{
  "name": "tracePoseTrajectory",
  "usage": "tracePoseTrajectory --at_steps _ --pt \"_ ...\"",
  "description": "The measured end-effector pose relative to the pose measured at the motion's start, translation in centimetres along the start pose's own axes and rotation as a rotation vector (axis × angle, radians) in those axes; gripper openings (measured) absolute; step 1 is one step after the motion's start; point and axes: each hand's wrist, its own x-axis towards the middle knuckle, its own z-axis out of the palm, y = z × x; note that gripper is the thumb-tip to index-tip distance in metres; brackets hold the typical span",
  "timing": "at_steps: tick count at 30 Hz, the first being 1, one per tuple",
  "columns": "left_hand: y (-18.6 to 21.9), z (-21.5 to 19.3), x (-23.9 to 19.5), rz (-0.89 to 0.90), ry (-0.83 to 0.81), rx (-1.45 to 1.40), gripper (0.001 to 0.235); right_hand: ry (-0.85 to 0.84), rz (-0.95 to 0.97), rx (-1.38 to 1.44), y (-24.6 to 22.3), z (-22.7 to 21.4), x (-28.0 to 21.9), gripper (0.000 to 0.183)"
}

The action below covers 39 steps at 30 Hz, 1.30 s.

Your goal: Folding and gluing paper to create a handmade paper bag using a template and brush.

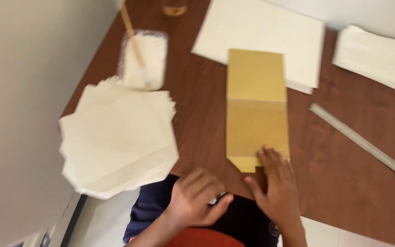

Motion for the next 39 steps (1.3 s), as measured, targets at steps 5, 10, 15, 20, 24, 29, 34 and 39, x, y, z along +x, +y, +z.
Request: tracePoseTrajectory --at_steps 5,10,15,20,24,29,34,39 --pt "-4.0 5.9 6.8 -0.012 -0.129 0.06 0.018 0.036 0.041 -0.191 0.9 -0.9 -4.5 0.098" --pt "-10.1 10.4 11.8 -0.051 -0.252 0.044 0.033 0.33 0.048 -0.167 3.7 0.9 -8.8 0.063" --pt "-17.7 13.7 13.3 -0.387 -0.484 0.159 0.073 0.642 -0.022 -0.199 5.3 0.8 -10.6 0.055" --pt "-20.5 15.7 11.6 -0.203 -0.448 0.467 0.043 0.634 0.266 0.366 14.8 5.0 -18.8 0.032" --pt "-15.8 14.1 10.3 -0.116 -0.5 0.602 0.036 1.231 0.388 0.155 12.9 3.7 -13.2 0.029" --pt "-6.6 11.1 3.9 -0.076 -0.682 0.591 0.039 1.266 0.471 0.241 9.5 -1.3 -9.0 0.045" --pt "-2.8 8.2 -1.6 -0.069 -0.505 0.364 0.02 1.08 0.282 0.053 8.0 -2.8 -7.6 0.022" --pt "-3.4 5.7 1.0 -0.012 -0.321 0.472 0.032 0.865 -0.094 -0.012 5.5 -3.3 -4.5 0.031"
